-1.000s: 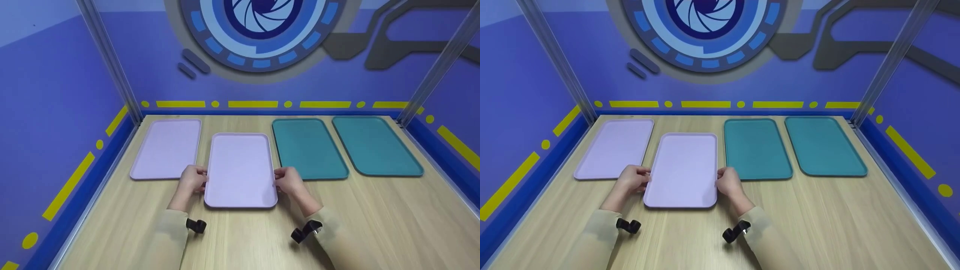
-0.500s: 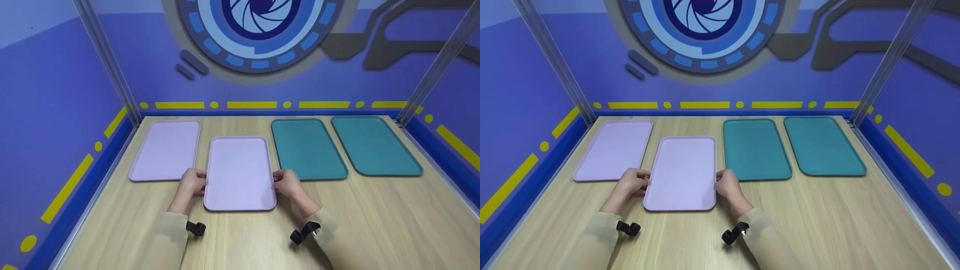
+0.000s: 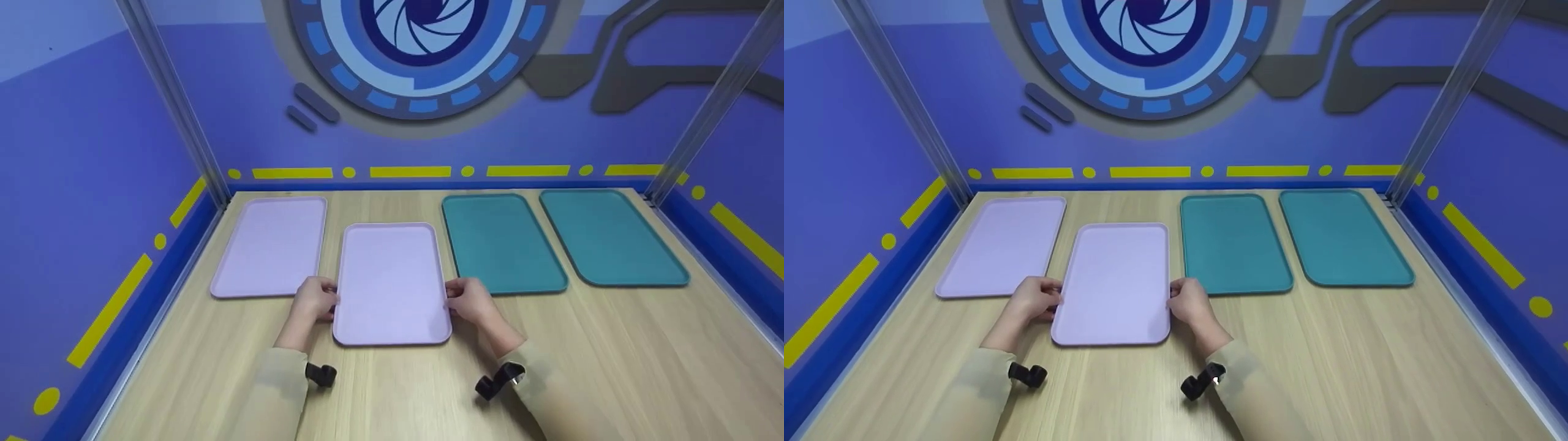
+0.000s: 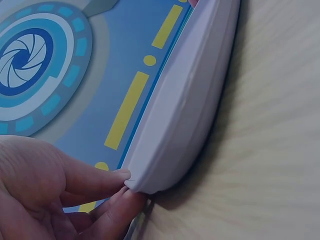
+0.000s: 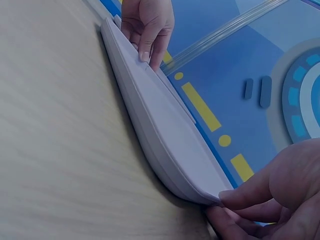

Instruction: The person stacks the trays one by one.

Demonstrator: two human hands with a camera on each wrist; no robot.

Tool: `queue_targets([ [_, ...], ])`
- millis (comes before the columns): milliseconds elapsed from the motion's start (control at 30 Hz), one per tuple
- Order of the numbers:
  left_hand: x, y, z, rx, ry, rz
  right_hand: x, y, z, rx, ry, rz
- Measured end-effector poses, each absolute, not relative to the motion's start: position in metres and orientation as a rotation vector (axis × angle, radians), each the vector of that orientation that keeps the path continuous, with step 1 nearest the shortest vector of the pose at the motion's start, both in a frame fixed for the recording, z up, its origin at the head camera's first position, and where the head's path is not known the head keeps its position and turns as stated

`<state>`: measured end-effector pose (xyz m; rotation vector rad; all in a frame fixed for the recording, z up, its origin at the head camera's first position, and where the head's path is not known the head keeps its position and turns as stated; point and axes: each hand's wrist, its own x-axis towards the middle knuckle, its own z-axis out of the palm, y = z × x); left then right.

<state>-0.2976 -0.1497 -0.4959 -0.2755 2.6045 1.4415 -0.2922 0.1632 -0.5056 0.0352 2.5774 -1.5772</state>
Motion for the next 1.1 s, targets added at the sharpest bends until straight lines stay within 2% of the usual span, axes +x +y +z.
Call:
queue_targets([
  [767, -0.296, -0.150, -0.500, -0.275, 2.575, 1.479, -0.291, 0.166, -0.507, 0.020, 2.595, -1.547],
  [1100, -0.294, -0.145, -0.482, -0.240, 2.634, 1.267, -0.291, 0.184, -0.495, 0.124, 2.381, -1.666],
])
